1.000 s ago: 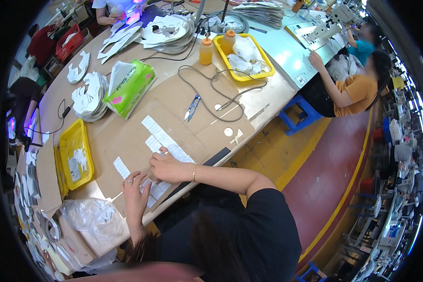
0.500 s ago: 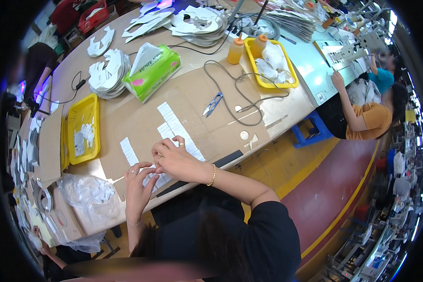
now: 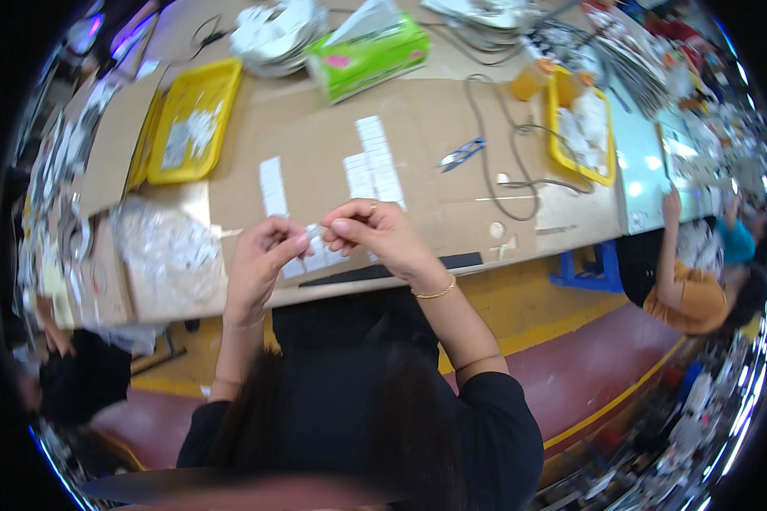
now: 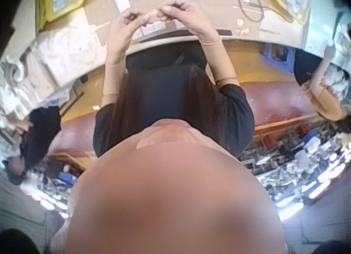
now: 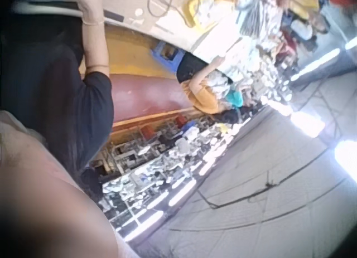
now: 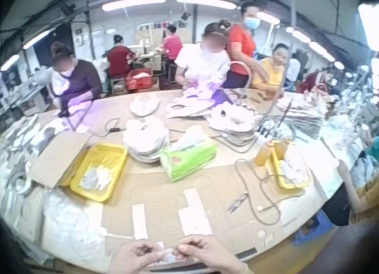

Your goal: The person sits at a factory table and repeatedly picks small white mask components, folds them, and places them in a yellow tray. They briefly apply glue from a small bottle to a component before continuing the folding and placement cycle.

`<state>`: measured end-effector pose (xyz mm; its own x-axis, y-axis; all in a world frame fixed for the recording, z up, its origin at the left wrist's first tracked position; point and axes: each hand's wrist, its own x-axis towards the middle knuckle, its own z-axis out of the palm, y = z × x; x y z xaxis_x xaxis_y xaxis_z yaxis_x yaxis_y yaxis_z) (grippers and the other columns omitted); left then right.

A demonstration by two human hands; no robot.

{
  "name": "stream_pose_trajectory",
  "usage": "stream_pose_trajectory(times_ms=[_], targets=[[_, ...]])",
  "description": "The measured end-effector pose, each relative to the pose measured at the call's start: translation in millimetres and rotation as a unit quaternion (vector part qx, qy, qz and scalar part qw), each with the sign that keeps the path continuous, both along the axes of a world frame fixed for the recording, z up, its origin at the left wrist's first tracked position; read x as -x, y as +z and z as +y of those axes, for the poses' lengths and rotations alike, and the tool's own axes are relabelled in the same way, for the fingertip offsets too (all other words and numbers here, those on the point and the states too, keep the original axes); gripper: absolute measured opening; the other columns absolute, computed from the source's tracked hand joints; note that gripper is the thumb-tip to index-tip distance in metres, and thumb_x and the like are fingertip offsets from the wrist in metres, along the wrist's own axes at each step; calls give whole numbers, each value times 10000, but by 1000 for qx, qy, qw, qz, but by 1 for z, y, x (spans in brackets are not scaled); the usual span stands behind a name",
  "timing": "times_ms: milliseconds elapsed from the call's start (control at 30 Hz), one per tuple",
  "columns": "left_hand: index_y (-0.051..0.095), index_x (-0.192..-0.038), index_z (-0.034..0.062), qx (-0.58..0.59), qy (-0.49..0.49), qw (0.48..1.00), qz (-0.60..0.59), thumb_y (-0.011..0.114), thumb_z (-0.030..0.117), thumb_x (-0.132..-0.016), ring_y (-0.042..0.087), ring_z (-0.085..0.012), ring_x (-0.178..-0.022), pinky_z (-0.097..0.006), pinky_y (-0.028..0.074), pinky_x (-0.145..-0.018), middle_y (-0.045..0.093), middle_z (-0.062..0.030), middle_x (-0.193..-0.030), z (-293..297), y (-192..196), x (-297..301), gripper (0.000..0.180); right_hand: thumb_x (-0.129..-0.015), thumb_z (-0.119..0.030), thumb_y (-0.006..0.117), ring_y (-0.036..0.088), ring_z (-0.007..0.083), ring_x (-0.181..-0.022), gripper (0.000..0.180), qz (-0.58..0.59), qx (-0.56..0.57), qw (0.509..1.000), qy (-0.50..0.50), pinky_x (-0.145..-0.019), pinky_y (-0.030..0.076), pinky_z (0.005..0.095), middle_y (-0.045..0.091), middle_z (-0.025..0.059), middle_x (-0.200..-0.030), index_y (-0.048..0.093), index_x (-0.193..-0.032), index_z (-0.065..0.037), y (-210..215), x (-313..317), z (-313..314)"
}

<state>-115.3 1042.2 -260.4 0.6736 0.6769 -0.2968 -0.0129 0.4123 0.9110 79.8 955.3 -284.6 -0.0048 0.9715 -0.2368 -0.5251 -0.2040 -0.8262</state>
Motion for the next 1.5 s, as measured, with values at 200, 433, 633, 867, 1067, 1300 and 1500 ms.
stream_pose_trajectory(times_ms=[200,433,633,867,1067,1300,1500], targets=[[636,-997,-30,-45,-26,998,40,693,32,-865,633,-103,-831,-228,511,-735,661,-68,-875,-1,16,-1,156,-916,-71,650,679,153,-731,108,120,-14,993,9,-680,580,261,699,121,-852,669,-970,21,1,7,-4],[667,-942,-13,-110,-36,992,49,706,36,-856,598,-79,-806,-209,456,-714,661,-31,-859,-9,33,5,106,-874,-33,687,672,144,-737,75,64,-56,996,19,-676,571,251,687,105,-827,681,-911,32,9,7,-6],[682,-887,0,-203,-24,978,50,723,44,-829,574,-73,-749,-226,440,-680,662,-34,-808,-15,49,2,84,-804,13,738,653,122,-767,96,-29,-83,996,31,-678,538,235,677,74,-838,698,-891,8,23,9,-10],[693,-865,18,-297,-34,952,68,731,28,-801,584,-112,-713,-250,444,-669,657,-50,-758,-18,57,5,75,-752,-6,789,631,116,-755,139,-194,-125,973,-3,-657,490,231,677,56,-812,707,-864,-10,40,13,-17],[704,-875,24,-343,-42,937,56,717,10,-784,587,-148,-702,-279,442,-712,670,-52,-750,-20,57,7,92,-734,-19,808,623,120,-720,147,-250,-150,956,-34,-638,478,240,670,61,-772,700,-833,-19,46,16,-19],[713,-892,42,-345,-49,937,39,710,20,-780,607,-164,-736,-289,429,-752,682,-43,-773,-22,60,9,114,-720,-12,814,621,123,-704,154,-265,-186,945,-51,-628,475,238,666,56,-764,692,-811,-28,49,19,-20],[721,-877,32,-353,-55,933,38,721,-2,-749,604,-169,-721,-292,426,-746,674,-48,-749,-23,63,9,132,-714,-14,817,623,132,-698,159,-272,-204,939,-50,-617,474,242,666,56,-761,687,-803,-32,50,18,-21]])
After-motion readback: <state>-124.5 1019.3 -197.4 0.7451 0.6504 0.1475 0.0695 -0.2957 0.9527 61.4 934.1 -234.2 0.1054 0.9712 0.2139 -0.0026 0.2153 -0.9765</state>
